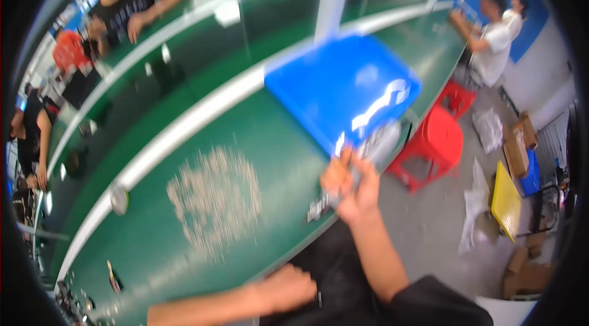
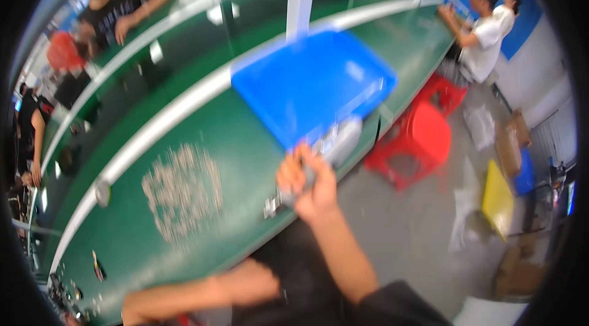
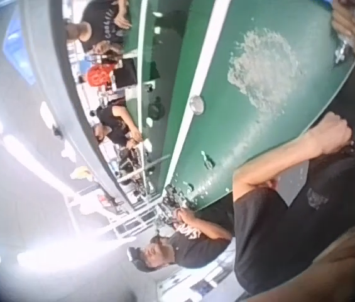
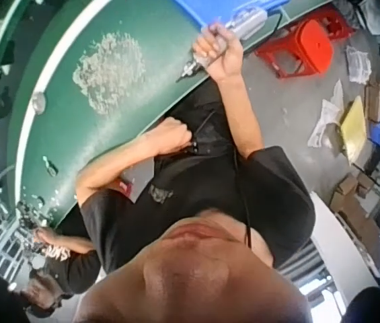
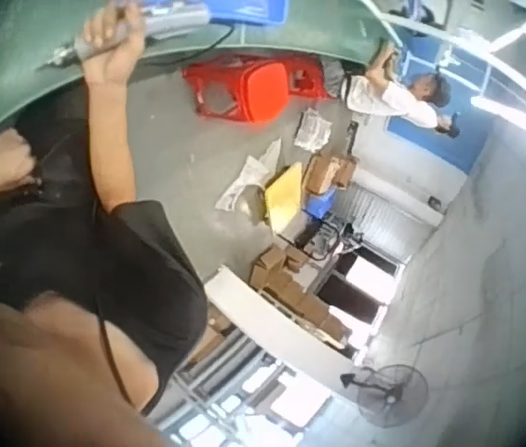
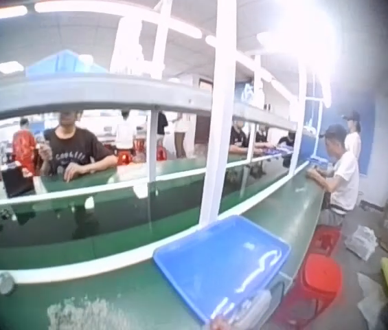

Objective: The recorder uses an electric screwdriver to assemble small electronic modules at a workshop assembly line.

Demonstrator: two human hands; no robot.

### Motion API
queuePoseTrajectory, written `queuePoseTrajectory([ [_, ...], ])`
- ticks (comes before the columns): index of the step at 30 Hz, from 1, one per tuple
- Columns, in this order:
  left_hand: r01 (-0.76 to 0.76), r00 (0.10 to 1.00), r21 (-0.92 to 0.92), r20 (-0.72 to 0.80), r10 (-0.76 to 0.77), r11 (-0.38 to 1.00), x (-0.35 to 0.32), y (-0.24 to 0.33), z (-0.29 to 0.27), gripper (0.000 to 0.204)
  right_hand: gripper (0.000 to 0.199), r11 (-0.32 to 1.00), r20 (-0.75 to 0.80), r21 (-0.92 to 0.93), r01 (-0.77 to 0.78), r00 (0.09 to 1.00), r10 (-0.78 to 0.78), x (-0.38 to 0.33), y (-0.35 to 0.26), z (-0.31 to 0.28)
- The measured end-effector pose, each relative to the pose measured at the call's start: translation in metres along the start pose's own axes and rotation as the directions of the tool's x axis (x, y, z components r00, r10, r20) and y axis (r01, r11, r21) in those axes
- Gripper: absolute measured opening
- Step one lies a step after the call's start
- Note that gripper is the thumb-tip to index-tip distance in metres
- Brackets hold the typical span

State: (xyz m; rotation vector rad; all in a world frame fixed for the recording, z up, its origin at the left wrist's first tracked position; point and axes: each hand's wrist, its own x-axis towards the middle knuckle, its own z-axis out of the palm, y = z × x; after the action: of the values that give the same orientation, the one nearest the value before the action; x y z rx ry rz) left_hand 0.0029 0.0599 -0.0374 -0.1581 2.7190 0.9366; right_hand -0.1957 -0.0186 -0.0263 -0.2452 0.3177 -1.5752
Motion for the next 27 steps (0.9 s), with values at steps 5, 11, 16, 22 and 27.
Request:
queuePoseTrajectory([
  [5, 0.046, 0.98, -0.26, 0.2, 0.007, 0.965, -0.002, -0.009, -0.017, 0.026, 0.019, 1.0, 0.198, 0.015, -0.006, 0.98, 0.003, 0.004, -0.013, 0.001],
  [11, 0.11, 0.958, -0.291, 0.285, -0.023, 0.95, 0.004, -0.012, -0.022, 0.018, 0.022, 0.997, 0.227, 0.045, -0.056, 0.973, 0.045, 0.008, -0.015, -0.009],
  [16, 0.083, 0.975, -0.287, 0.22, -0.019, 0.954, 0.0, -0.009, -0.015, 0.021, 0.023, 0.999, 0.237, 0.044, 0.025, 0.971, -0.035, 0.002, -0.007, -0.01],
  [22, 0.123, 0.972, -0.157, 0.218, -0.087, 0.98, 0.003, 0.001, -0.009, 0.024, 0.023, 0.999, 0.306, 0.02, 0.048, 0.951, -0.052, 0.005, -0.009, -0.015],
  [27, 0.091, 0.968, -0.159, 0.244, -0.05, 0.983, -0.003, -0.004, -0.018, 0.021, 0.021, 0.998, 0.303, 0.05, 0.03, 0.952, -0.044, 0.003, -0.009, -0.012],
])
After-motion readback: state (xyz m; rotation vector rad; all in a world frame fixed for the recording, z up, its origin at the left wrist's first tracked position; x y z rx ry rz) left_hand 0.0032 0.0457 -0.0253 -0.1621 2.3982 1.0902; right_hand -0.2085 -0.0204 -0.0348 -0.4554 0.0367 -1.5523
